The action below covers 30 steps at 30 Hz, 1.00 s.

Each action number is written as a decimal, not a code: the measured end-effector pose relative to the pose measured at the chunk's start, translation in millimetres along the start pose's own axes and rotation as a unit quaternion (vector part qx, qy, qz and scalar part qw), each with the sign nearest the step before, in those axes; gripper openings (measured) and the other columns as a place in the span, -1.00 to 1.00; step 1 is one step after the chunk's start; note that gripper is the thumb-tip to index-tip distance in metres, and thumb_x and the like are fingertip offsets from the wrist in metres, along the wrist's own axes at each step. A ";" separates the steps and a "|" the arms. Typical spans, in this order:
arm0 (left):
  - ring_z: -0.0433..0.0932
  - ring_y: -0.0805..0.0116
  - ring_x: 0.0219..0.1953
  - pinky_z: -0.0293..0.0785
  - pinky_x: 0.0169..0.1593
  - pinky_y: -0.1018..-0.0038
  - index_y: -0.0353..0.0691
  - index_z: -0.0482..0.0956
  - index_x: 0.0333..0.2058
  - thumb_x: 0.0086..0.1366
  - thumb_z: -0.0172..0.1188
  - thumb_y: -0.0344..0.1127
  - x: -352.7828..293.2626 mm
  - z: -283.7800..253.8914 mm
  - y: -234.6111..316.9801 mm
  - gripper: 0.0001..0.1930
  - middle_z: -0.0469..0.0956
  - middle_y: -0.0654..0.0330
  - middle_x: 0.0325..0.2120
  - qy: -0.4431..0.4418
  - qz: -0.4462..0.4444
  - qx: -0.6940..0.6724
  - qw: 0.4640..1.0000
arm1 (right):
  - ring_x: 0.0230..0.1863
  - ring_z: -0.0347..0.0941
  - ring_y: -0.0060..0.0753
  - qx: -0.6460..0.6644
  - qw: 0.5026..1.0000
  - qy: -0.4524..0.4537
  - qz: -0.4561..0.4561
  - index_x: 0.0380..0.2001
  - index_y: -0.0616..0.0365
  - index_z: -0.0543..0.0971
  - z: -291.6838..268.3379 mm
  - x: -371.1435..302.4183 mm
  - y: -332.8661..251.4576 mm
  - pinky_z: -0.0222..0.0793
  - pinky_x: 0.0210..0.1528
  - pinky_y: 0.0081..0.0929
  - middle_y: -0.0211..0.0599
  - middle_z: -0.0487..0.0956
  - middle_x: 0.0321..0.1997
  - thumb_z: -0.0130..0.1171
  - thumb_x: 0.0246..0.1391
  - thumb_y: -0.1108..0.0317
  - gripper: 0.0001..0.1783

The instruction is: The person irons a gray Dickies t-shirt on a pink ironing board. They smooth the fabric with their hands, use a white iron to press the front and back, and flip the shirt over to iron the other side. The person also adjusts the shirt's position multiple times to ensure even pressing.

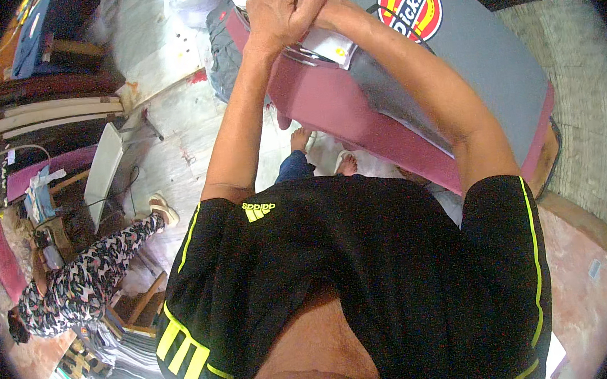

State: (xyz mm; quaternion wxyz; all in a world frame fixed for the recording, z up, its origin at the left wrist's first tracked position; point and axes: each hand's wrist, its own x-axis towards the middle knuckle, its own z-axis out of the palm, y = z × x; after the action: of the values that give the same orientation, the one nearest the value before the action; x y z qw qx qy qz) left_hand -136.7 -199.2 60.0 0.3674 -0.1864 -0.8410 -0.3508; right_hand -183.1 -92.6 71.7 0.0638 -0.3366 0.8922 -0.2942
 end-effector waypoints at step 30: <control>0.52 -0.13 -0.24 0.44 -0.13 0.09 -0.27 0.67 -0.43 0.16 0.28 -0.02 -45.0 -9.1 -148.9 -0.64 0.54 -0.10 -0.36 -0.188 -0.229 0.071 0.952 | -0.35 0.57 0.25 0.030 0.986 0.068 0.147 -0.31 0.32 0.43 -3.1 -81.4 -25.2 0.43 -0.32 -0.04 0.26 0.57 -0.40 0.07 0.24 -0.01 -0.51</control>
State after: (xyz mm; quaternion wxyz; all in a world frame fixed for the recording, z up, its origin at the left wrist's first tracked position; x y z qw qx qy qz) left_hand -187.6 -310.3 -36.8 0.1247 -0.0248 -0.9377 -0.3234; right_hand -107.6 -54.2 81.7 0.0559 -0.1788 0.9252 -0.3300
